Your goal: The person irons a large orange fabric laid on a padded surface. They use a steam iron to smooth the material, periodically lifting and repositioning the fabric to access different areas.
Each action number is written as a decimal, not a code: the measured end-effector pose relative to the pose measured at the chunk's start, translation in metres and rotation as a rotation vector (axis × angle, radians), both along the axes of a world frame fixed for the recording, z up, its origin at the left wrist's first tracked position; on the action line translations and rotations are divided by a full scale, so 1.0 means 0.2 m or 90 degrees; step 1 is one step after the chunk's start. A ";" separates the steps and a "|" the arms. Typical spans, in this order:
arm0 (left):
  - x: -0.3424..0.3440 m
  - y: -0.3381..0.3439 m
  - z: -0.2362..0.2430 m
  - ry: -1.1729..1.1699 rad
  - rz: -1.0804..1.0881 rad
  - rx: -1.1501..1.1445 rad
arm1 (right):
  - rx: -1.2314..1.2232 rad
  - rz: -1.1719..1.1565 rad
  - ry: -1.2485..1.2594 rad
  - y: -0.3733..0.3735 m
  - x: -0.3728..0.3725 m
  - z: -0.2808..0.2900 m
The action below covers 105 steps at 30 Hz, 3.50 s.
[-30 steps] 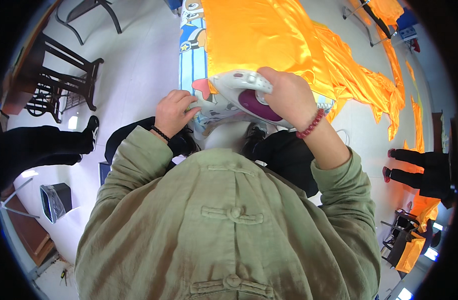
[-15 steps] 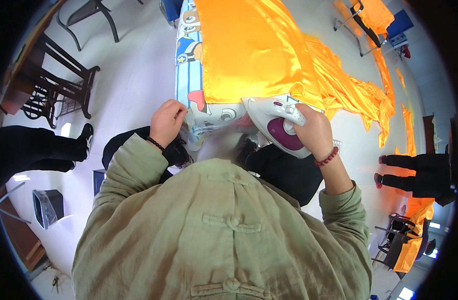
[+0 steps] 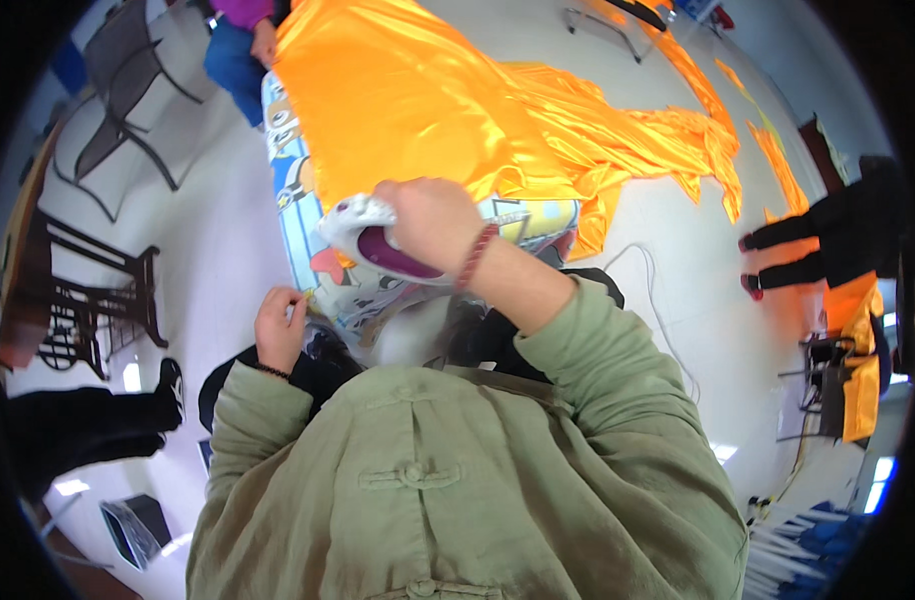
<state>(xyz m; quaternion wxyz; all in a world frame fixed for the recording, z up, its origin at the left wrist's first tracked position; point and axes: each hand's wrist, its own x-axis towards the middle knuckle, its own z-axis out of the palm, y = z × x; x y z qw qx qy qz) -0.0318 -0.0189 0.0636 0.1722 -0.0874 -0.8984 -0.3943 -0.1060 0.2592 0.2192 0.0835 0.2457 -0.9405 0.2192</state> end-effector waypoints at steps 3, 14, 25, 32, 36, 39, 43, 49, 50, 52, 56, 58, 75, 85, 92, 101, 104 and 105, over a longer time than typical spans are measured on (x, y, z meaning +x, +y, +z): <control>0.00 -0.04 0.00 -0.067 0.046 0.028 | 0.028 -0.003 0.001 0.02 0.01 -0.02; -0.25 0.30 0.21 0.203 -0.164 -0.242 | -0.039 -0.111 -0.005 0.36 0.09 -0.03; -0.36 0.05 0.25 0.206 -0.280 -0.335 | -0.119 -0.257 0.040 0.67 0.28 0.10; -0.18 -0.23 0.21 0.171 -0.213 -0.355 | -0.142 -0.330 0.032 0.75 0.29 0.20; -0.18 -0.26 0.11 0.069 -0.164 -0.275 | -0.112 -0.329 0.079 0.72 0.21 0.25; -0.21 -0.27 0.08 -0.158 -0.094 0.048 | -0.149 -0.304 0.067 0.66 0.15 0.28; -0.25 -0.25 0.09 -0.535 0.048 0.480 | -0.091 -0.186 0.133 0.53 0.05 0.28; -0.26 -0.16 0.05 -0.597 0.048 0.516 | 0.045 0.072 0.121 0.25 -0.18 0.27; -0.27 -0.17 0.04 -0.579 0.043 0.525 | 0.052 0.114 0.111 0.21 -0.23 0.28; -0.27 -0.21 0.03 -0.569 0.050 0.518 | 0.086 0.161 0.087 0.10 -0.30 0.29; -0.26 -0.26 0.02 -0.514 0.027 0.559 | 0.153 0.220 0.034 -0.11 -0.36 0.29; -0.26 -0.27 0.02 -0.495 0.039 0.596 | 0.186 0.240 -0.016 -0.18 -0.36 0.27; -0.23 -0.31 0.03 -0.446 0.031 0.645 | 0.229 0.017 -0.068 0.83 -0.50 0.06; -0.23 -0.32 0.05 -0.592 0.030 0.648 | 0.146 -0.290 -0.107 1.39 -0.48 0.05; -0.25 -0.28 0.07 -0.647 0.023 0.567 | 0.106 -0.188 -0.033 0.91 -0.41 0.17; -0.23 -0.35 0.07 -0.647 -0.009 0.593 | 0.099 0.150 -0.044 -0.16 -0.39 0.08; -0.22 -0.36 0.05 -0.652 0.002 0.594 | 0.151 0.144 -0.024 -0.26 -0.41 0.09; -0.22 -0.36 0.05 -0.653 0.006 0.593 | 0.146 0.141 -0.035 -0.25 -0.43 0.09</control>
